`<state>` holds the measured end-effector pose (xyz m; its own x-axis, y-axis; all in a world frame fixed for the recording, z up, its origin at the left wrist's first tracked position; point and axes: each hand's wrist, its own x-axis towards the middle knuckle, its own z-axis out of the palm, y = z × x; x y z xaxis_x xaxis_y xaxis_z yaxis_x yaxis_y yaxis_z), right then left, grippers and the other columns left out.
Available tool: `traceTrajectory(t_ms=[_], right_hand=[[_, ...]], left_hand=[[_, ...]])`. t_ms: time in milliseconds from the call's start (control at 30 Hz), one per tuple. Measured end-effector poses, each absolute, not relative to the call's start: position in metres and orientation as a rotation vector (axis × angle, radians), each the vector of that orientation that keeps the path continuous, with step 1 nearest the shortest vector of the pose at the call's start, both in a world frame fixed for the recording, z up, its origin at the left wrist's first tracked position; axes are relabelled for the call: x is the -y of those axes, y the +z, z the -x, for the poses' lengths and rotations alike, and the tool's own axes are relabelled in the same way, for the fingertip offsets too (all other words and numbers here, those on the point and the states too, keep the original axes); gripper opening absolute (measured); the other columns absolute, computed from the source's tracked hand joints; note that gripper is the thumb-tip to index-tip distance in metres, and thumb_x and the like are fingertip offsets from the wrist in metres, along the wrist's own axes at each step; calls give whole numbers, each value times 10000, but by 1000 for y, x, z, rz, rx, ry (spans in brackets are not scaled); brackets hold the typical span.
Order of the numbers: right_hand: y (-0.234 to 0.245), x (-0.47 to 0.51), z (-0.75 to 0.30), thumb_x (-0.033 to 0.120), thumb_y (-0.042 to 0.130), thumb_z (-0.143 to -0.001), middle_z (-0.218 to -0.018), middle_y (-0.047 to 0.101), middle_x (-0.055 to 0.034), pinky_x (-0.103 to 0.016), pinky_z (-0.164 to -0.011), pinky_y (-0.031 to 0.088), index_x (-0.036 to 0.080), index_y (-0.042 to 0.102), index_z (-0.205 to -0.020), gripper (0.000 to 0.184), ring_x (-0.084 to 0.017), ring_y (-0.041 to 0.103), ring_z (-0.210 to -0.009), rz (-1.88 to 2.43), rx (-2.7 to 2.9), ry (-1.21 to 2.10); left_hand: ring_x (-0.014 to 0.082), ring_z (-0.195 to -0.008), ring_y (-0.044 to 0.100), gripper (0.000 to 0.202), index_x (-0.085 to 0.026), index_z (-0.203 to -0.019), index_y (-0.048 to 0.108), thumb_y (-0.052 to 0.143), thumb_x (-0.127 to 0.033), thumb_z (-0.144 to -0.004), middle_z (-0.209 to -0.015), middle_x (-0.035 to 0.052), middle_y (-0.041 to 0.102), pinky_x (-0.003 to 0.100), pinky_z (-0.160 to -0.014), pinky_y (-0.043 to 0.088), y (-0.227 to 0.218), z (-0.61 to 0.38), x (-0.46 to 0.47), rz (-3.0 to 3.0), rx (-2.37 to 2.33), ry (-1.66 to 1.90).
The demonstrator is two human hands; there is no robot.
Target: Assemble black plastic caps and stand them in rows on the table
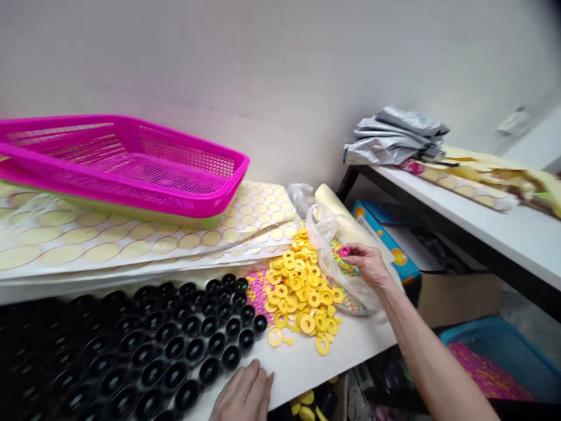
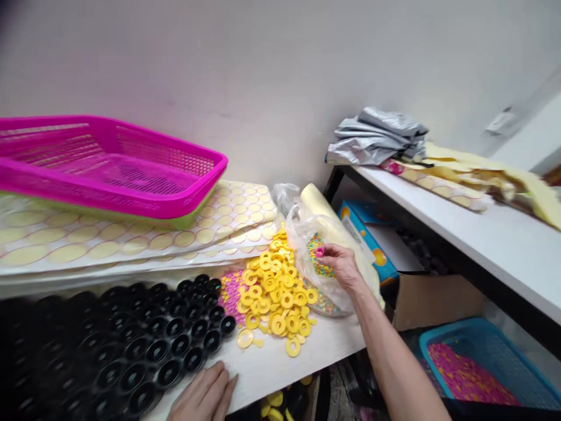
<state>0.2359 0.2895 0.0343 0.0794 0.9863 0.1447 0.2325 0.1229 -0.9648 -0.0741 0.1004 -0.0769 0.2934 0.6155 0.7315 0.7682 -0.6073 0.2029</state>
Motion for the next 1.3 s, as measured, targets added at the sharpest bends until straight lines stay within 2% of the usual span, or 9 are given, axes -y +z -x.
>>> traceTrajectory(t_ms=[167, 267, 467, 567, 667, 900, 1100, 1200, 1300], right_hand=[[54, -264, -179, 238, 817, -542, -746, 685, -7, -270, -663, 496, 200, 718, -771, 253, -145, 606, -695, 1213, 1398, 1152], [51, -251, -132, 244, 745, -643, -765, 684, -13, -269, -653, 498, 199, 708, -817, 184, -158, 611, -710, 1174, 1708, 1232], [39, -243, -59, 168, 516, -803, -818, 653, -22, -270, -686, 467, 193, 660, -811, 146, -162, 589, -766, 1019, 2477, 798], [43, -246, -42, 85, 468, -789, -906, 629, -61, -306, -765, 415, 186, 644, -765, 204, -199, 541, -891, 1020, 2662, 601], [45, -246, -32, 31, 470, -721, -856, 603, -92, -322, -731, 374, 171, 626, -724, 210, -228, 500, -880, 1042, 2828, 406], [43, -244, -19, 61, 487, -744, -876, 580, -148, -366, -679, 323, 142, 638, -738, 171, -279, 459, -906, 1013, 2956, 226], [56, -246, -33, 38, 489, -738, -879, 565, -112, -358, -729, 354, 143, 647, -773, 193, -244, 464, -897, 1018, 2802, 348], [62, -241, -56, 130, 541, -798, -844, 554, -51, -326, -759, 393, 170, 656, -834, 127, -187, 494, -839, 1039, 2379, 756], [62, -225, -93, 277, 622, -790, -769, 562, -4, -306, -692, 450, 201, 627, -888, 125, -148, 534, -713, 987, 1739, 1143]], left_hand=[[162, -704, 559, 68, -150, -816, 544, 517, -96, -847, -775, 64, 590, 298, -628, 499, -53, 61, -90, 2548, 1559, -1120], [160, -687, 519, 68, -149, -798, 535, 508, -121, -854, -750, 56, 550, 296, -606, 470, -54, 62, -87, 2573, 1612, -1007], [160, -691, 481, 87, -152, -792, 521, 485, -129, -867, -746, 45, 511, 297, -590, 415, -58, 63, -83, 2578, 1616, -974], [161, -690, 466, 75, -152, -791, 513, 495, -122, -857, -748, 42, 503, 295, -579, 397, -61, 62, -83, 2583, 1627, -981], [166, -707, 464, 55, -151, -809, 515, 503, -117, -851, -765, 44, 507, 298, -599, 405, -63, 62, -83, 2584, 1630, -989], [163, -685, 456, 76, -153, -781, 506, 502, -120, -849, -745, 37, 504, 304, -576, 395, -62, 62, -83, 2578, 1627, -1002], [159, -664, 470, 107, -154, -752, 506, 497, -116, -852, -728, 44, 519, 296, -574, 423, -60, 64, -87, 2562, 1613, -1040], [160, -681, 501, 94, -149, -771, 521, 510, -88, -841, -754, 59, 551, 297, -612, 458, -61, 67, -88, 2550, 1580, -1124], [162, -708, 541, 104, -147, -837, 549, 528, -46, -823, -788, 69, 587, 297, -644, 479, -57, 67, -88, 2541, 1449, -1279]])
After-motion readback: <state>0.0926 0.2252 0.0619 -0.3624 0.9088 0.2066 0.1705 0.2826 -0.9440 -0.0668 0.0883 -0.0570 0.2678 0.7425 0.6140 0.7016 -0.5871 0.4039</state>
